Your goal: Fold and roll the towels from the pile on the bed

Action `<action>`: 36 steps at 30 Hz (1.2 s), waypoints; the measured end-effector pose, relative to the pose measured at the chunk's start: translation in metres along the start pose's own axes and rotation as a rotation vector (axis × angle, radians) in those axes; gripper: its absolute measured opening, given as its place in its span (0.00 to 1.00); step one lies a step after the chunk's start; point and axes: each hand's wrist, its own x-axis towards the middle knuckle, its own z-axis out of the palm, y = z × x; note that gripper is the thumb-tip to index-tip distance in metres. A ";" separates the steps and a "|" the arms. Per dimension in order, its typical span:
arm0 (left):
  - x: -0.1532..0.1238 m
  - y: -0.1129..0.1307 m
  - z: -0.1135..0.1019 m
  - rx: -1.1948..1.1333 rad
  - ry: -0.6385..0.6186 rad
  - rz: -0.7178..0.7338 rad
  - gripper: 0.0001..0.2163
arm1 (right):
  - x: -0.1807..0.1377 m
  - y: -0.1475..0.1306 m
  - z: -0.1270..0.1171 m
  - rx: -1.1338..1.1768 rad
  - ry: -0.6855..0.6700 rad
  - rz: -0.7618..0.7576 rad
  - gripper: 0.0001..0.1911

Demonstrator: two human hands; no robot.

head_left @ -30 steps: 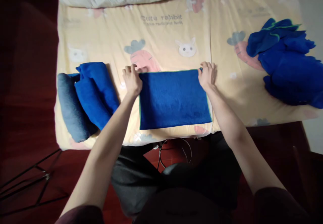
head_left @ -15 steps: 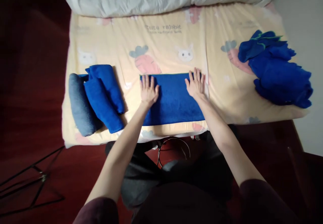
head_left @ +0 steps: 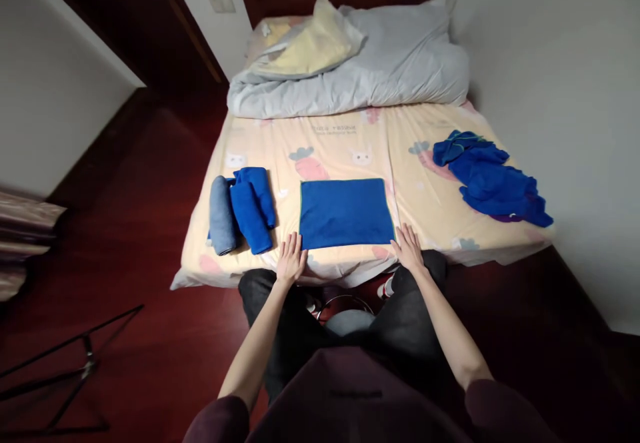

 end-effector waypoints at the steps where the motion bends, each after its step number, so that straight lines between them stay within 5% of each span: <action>1: -0.013 -0.004 -0.002 -0.008 -0.008 0.001 0.34 | -0.008 0.005 -0.003 0.042 0.045 0.021 0.34; 8: -0.077 -0.009 -0.010 -0.289 0.088 -0.138 0.24 | -0.044 0.017 -0.012 0.541 0.208 0.166 0.25; 12: -0.063 0.001 -0.015 -0.592 0.082 -0.379 0.24 | -0.038 0.010 -0.004 0.779 0.061 0.183 0.28; 16: -0.042 0.012 -0.014 -0.804 -0.037 -0.455 0.30 | -0.034 0.000 0.010 0.766 -0.170 0.157 0.30; 30: -0.015 0.021 -0.004 -0.967 -0.007 -0.574 0.25 | -0.027 -0.010 0.016 0.792 -0.130 0.319 0.37; 36: 0.008 0.019 -0.001 -0.868 -0.016 -0.618 0.20 | -0.026 -0.008 0.016 0.899 -0.135 0.339 0.31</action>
